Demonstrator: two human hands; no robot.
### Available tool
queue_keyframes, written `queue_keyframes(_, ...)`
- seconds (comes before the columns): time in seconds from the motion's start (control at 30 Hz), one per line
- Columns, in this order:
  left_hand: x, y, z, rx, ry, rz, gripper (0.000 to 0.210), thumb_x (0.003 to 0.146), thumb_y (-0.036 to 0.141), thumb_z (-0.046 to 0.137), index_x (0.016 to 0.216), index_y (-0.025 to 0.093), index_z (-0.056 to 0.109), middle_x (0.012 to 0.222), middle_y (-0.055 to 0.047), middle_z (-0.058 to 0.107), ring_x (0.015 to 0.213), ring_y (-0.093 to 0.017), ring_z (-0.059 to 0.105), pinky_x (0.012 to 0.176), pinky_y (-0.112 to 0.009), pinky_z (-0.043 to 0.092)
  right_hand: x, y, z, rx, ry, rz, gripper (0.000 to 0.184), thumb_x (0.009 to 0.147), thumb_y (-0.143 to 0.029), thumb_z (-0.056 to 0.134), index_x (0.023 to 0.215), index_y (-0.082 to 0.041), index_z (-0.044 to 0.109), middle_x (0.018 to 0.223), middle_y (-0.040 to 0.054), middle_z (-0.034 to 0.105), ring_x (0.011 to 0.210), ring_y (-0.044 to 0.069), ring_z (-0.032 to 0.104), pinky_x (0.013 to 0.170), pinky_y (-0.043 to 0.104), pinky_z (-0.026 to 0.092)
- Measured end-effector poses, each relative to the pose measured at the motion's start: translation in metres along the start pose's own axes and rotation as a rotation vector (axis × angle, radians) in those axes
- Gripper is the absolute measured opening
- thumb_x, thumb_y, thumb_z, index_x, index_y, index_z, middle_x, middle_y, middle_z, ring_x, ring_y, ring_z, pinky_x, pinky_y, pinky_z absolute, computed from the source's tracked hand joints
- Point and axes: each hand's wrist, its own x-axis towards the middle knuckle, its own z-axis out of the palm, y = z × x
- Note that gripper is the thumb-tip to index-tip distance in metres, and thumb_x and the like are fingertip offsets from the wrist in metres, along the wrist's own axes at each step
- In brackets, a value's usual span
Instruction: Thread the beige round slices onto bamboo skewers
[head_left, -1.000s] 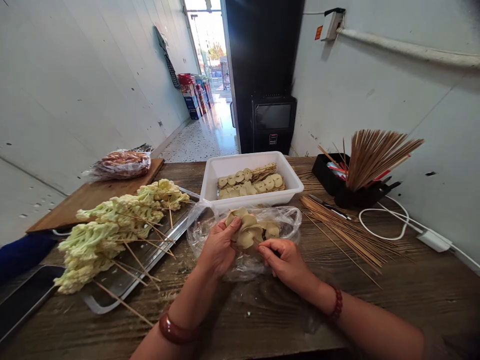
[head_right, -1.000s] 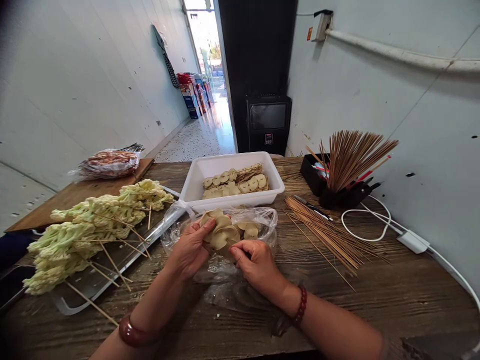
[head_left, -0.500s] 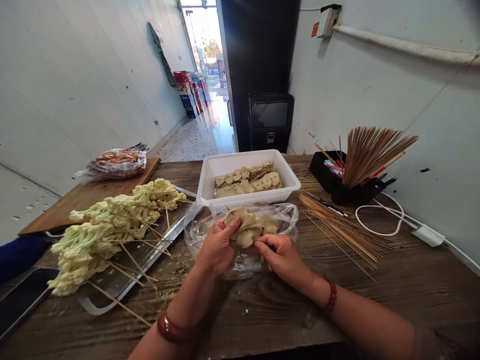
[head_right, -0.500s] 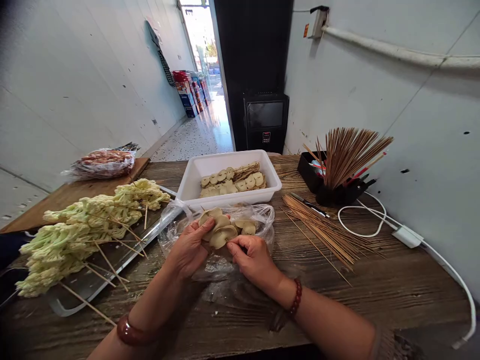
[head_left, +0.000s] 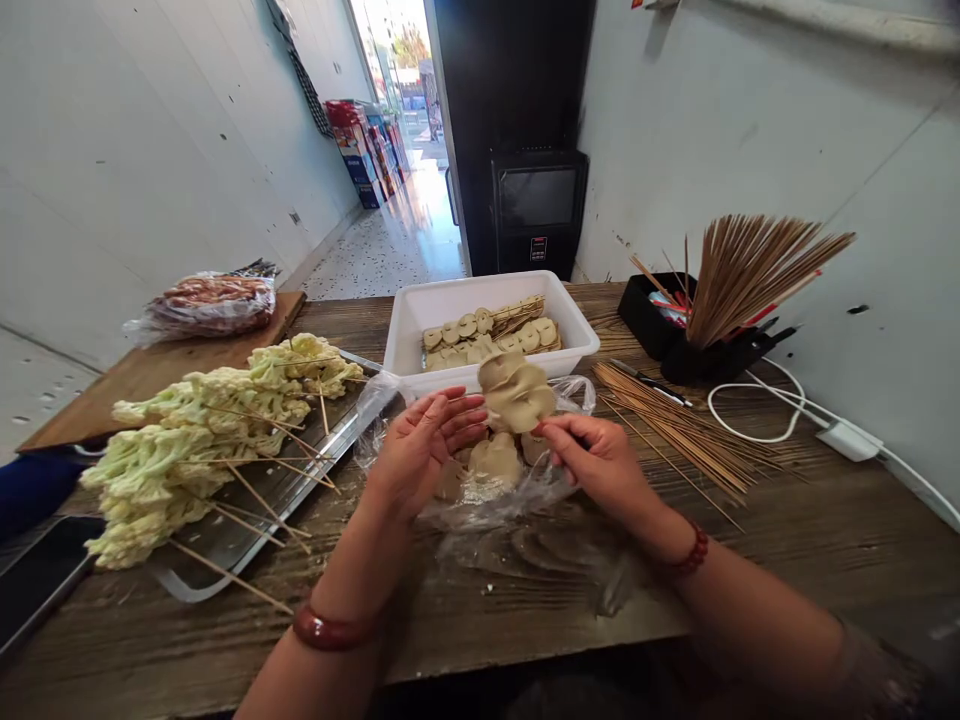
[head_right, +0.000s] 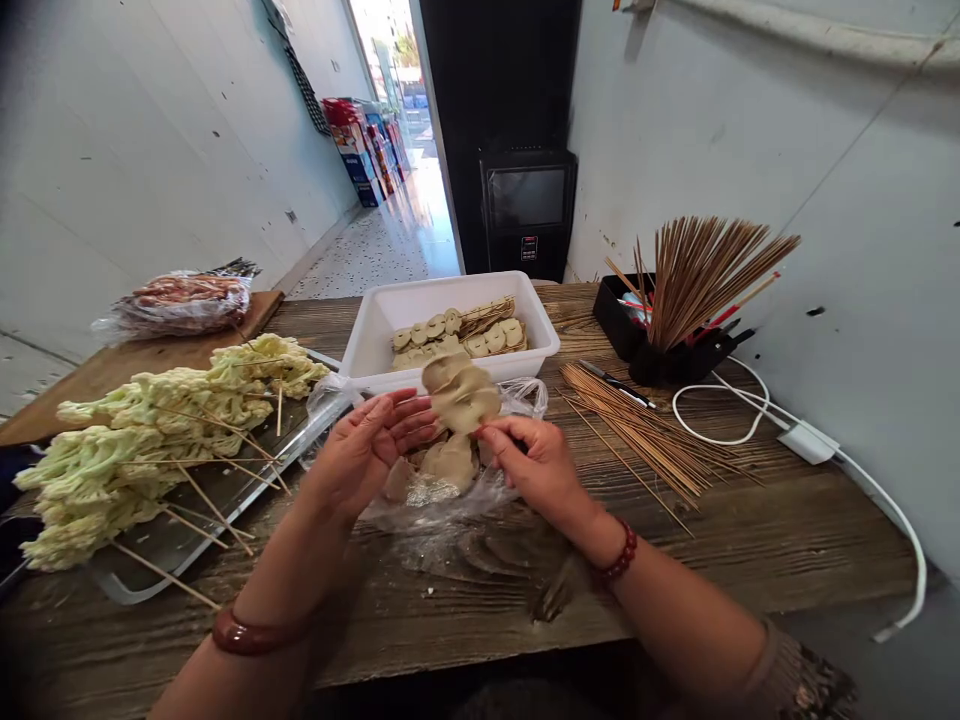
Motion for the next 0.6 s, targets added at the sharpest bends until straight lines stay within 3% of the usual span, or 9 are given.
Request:
queue_keyframes(0.17,-0.002,0.007,-0.007,0.414,0.004,0.129,0.026,0.073,0.035,0.078,0.088,0.014,0.074,0.084,-0.009,0.074,0.070,-0.018,0.066,0.068,-0.029,0.053,0.007,-0.006,-0.015,0.055,0.044,-0.001,0.036,0.085,-0.046,0.061,0.088,-0.012,0.074,0.053,-0.0030,0.056,0.038,0.006,0.044,0.037,0.018,0.034)
queue_keyframes(0.3,0.001,0.001,-0.007,0.898,-0.136,0.303,0.010,0.072,0.027,0.076,0.079,0.020,0.078,0.081,-0.006,0.071,0.075,-0.019,0.060,0.066,-0.027,0.046,0.008,-0.005,-0.013,0.045,0.013,-0.009,0.035,0.087,-0.045,0.060,0.087,-0.013,0.074,0.054,-0.0033,0.055,0.039,0.006,0.044,0.038,0.017,0.035)
queue_keyframes(0.4,0.004,-0.009,-0.007,1.168,-0.253,0.405,0.012,0.072,0.024,0.073,0.083,0.024,0.078,0.080,-0.004,0.066,0.074,-0.019,0.056,0.068,-0.029,0.045,0.007,-0.003,-0.011,0.021,-0.003,-0.011,0.035,0.087,-0.045,0.059,0.086,-0.014,0.074,0.054,-0.0034,0.055,0.039,0.006,0.045,0.039,0.017,0.036)
queue_keyframes(0.5,0.005,-0.016,-0.008,1.328,-0.343,0.455,0.021,0.074,0.021,0.070,0.094,0.023,0.076,0.090,-0.007,0.065,0.083,-0.021,0.057,0.074,-0.033,0.045,0.008,-0.003,-0.009,0.033,-0.008,-0.002,0.036,0.086,-0.047,0.059,0.085,-0.014,0.074,0.053,-0.0035,0.055,0.039,0.006,0.045,0.038,0.017,0.035)
queue_keyframes(0.6,0.003,-0.017,-0.007,1.398,-0.406,0.502,0.016,0.079,0.020,0.065,0.092,0.021,0.075,0.091,-0.008,0.063,0.085,-0.022,0.057,0.075,-0.033,0.044,0.008,-0.004,-0.008,0.053,-0.011,0.008,0.037,0.085,-0.048,0.060,0.083,-0.014,0.074,0.052,-0.0039,0.053,0.038,0.006,0.044,0.037,0.017,0.033)
